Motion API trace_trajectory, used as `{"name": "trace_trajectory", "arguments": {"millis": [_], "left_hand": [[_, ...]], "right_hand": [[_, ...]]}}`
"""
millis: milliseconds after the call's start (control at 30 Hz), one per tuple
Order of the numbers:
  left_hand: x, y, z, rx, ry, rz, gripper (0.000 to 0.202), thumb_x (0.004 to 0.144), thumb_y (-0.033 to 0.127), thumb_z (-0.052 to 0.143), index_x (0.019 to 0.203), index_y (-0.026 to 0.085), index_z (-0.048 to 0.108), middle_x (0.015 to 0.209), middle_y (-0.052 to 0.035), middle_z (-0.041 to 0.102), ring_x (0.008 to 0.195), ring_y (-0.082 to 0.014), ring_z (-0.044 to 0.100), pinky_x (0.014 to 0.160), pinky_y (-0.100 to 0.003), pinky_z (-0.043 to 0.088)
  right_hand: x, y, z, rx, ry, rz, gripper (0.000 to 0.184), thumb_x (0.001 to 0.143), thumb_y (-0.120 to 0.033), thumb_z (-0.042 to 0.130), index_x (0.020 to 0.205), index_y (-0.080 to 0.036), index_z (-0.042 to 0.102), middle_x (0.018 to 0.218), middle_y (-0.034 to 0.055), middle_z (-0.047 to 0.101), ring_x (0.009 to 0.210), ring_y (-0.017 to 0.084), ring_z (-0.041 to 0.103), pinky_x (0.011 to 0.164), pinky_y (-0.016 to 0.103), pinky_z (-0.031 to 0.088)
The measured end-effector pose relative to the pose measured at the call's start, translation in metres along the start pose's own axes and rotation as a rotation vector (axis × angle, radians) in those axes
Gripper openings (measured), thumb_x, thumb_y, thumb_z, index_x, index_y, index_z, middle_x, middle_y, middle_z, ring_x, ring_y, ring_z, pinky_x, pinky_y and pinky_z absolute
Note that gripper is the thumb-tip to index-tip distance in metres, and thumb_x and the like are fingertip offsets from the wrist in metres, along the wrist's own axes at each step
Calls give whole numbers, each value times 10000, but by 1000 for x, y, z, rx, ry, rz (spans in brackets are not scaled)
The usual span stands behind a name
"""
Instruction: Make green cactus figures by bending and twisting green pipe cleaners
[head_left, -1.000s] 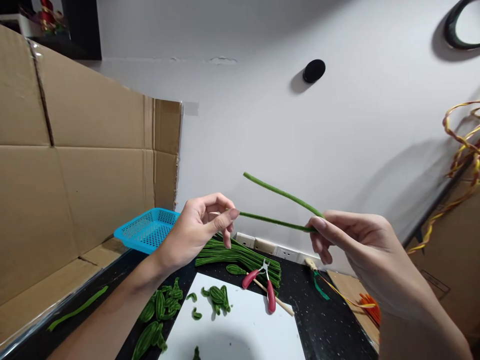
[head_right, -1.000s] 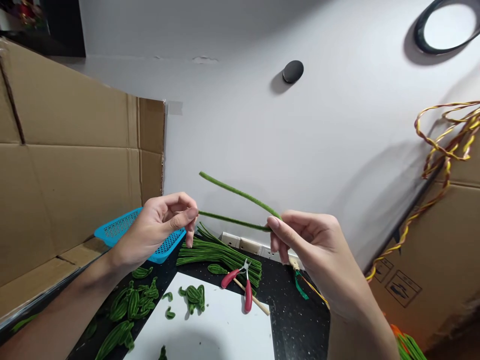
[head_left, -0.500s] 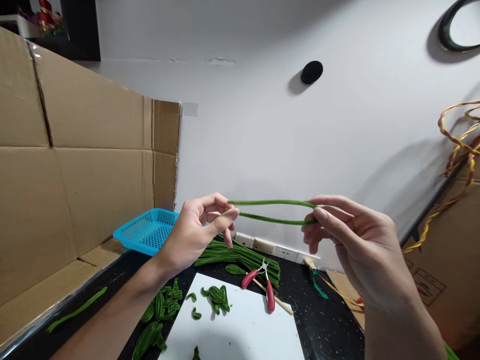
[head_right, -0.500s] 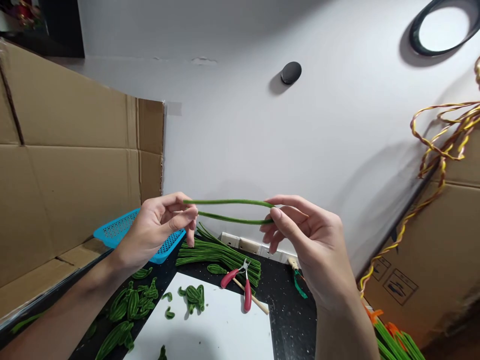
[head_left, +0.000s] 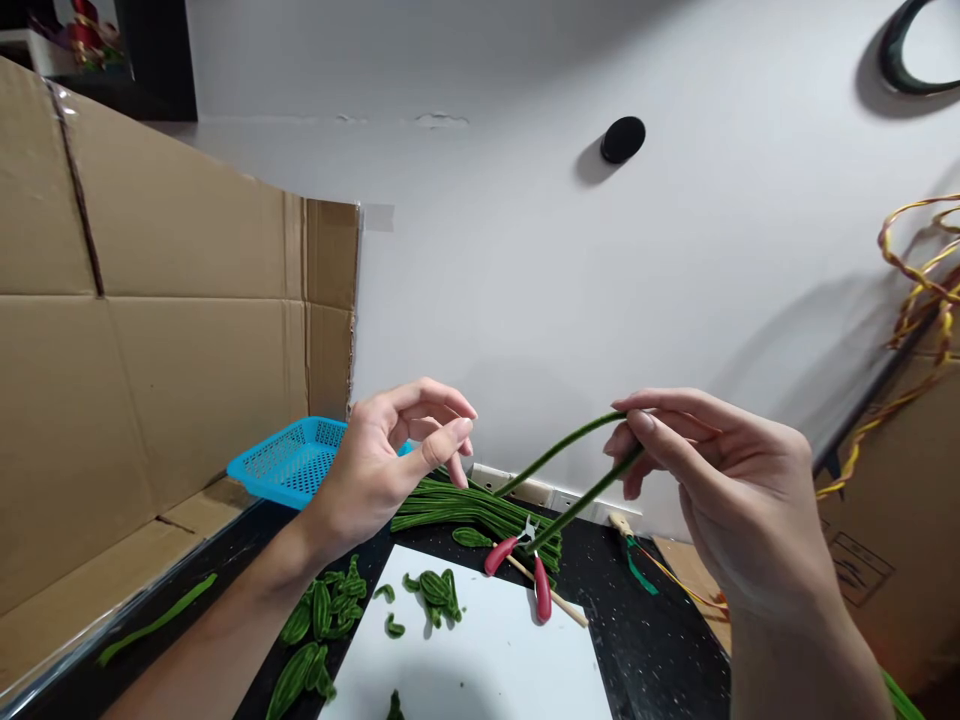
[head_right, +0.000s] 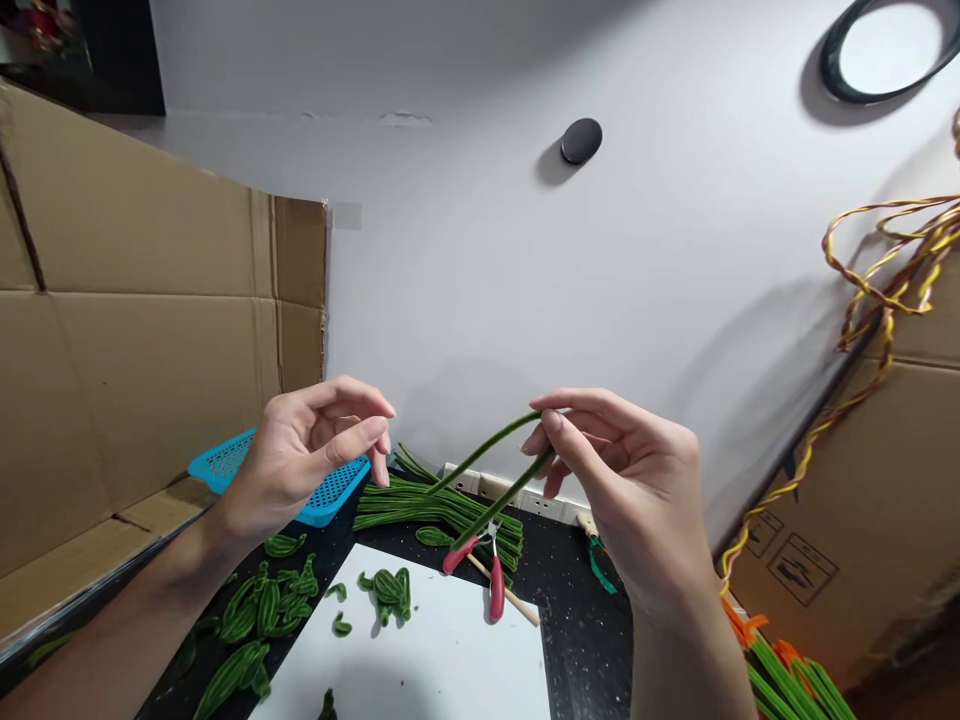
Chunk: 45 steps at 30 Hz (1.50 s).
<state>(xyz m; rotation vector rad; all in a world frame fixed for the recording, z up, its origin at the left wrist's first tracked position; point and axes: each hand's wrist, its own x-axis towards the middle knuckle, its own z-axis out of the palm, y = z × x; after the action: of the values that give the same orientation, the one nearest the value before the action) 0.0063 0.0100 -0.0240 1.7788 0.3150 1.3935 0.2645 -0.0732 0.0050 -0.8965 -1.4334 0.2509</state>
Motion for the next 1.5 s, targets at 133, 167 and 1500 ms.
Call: {"name": "trace_trajectory", "arguments": {"millis": [133, 167, 1500], "left_hand": [[1, -1, 3, 122, -21, -30, 164, 986, 364, 748, 991, 201, 735, 840, 15, 728, 716, -134, 743, 761, -280, 559], [1, 0, 4, 167, -49, -49, 166, 989, 372, 743, 1004, 206, 744, 871, 8, 745, 777, -141, 746, 800, -281, 555], [-11, -9, 30, -10, -415, -314, 299, 1001, 343, 702, 1260, 193, 721, 1164, -104, 801, 1115, -240, 754, 945, -364, 583]], "right_hand": [[-1, -2, 1, 9, -35, -1, 116, 947, -334, 802, 997, -233, 832, 752, 49, 743, 630, 170, 688, 476, 265, 562], [-2, -3, 1, 17, -48, 1, 106, 950, -329, 800, 999, -241, 832, 756, 43, 743, 622, 164, 689, 485, 265, 560], [-6, 1, 39, -419, -79, 109, 117, 846, -193, 703, 773, -202, 794, 688, 41, 773, 485, 182, 711, 422, 270, 523]]}}
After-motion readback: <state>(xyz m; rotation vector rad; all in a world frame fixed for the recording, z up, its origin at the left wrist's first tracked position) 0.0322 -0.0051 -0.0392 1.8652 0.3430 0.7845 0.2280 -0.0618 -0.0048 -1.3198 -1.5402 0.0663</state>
